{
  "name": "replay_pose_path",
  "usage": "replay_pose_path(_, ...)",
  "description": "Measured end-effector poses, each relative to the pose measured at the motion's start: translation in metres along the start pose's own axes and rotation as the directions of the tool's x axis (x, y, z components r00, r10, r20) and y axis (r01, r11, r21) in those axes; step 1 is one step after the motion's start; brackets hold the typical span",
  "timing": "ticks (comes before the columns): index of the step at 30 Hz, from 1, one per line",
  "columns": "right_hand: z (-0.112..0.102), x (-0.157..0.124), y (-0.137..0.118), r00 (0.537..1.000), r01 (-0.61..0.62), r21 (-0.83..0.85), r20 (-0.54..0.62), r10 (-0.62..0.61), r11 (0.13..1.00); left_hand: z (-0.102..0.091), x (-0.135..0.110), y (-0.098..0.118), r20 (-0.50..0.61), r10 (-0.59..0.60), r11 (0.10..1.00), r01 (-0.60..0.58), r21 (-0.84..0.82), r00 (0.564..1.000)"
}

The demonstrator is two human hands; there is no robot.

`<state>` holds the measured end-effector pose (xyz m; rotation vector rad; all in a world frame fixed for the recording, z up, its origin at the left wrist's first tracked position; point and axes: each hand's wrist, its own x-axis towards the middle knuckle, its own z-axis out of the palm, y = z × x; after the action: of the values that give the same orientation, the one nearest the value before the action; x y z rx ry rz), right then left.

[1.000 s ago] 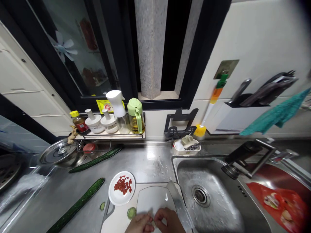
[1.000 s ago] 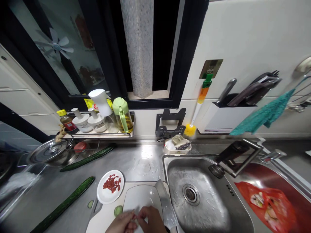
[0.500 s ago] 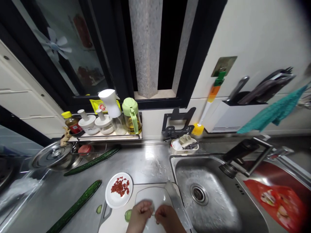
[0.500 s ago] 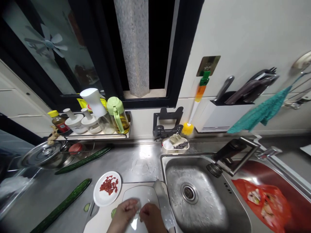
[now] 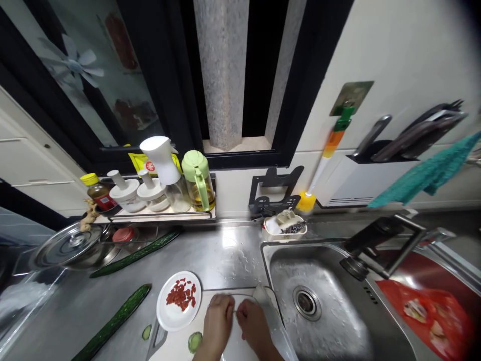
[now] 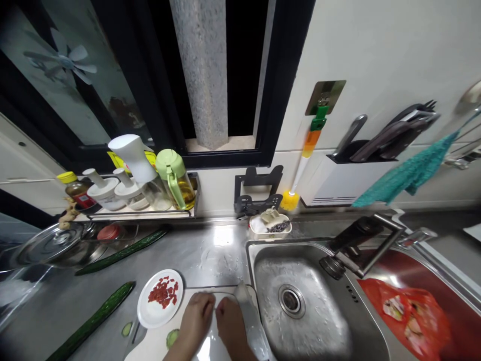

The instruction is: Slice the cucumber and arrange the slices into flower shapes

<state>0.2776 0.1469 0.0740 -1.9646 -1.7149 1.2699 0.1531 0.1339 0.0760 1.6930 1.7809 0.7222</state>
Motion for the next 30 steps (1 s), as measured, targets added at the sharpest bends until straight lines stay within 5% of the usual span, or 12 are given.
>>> replay_pose_path(7, -0.005, -0.005, -0.006, 0.994, 0.106, -0.273, -0.003, -0.111, 0.956, 0.005, 0.001, -0.008, -0.085, 0.067, 0.994, -0.06, 0.087, 0.994)
replay_pose_path(19, -0.007, -0.011, 0.001, 0.985, 0.164, -0.325, 0.004, -0.172, 0.931, 0.006, 0.002, -0.009, -0.119, 0.102, 0.981, -0.08, 0.177, 0.988)
replay_pose_path(23, 0.006, -0.014, 0.022, 0.961, 0.206, -0.4, -0.089, -0.262, 0.893, 0.003, 0.0, -0.009, -0.141, 0.164, 0.972, -0.135, 0.192, 0.976)
replay_pose_path(25, 0.013, -0.014, 0.035, 0.895, 0.27, -0.495, -0.188, -0.405, 0.826, 0.003, -0.004, -0.011, -0.149, 0.21, 0.962, -0.177, 0.209, 0.966)
replay_pose_path(30, 0.015, -0.015, 0.049, 0.508, 0.421, -0.739, -0.289, -0.811, 0.526, 0.015, -0.022, -0.031, -0.157, 0.353, 0.906, -0.295, 0.303, 0.922)
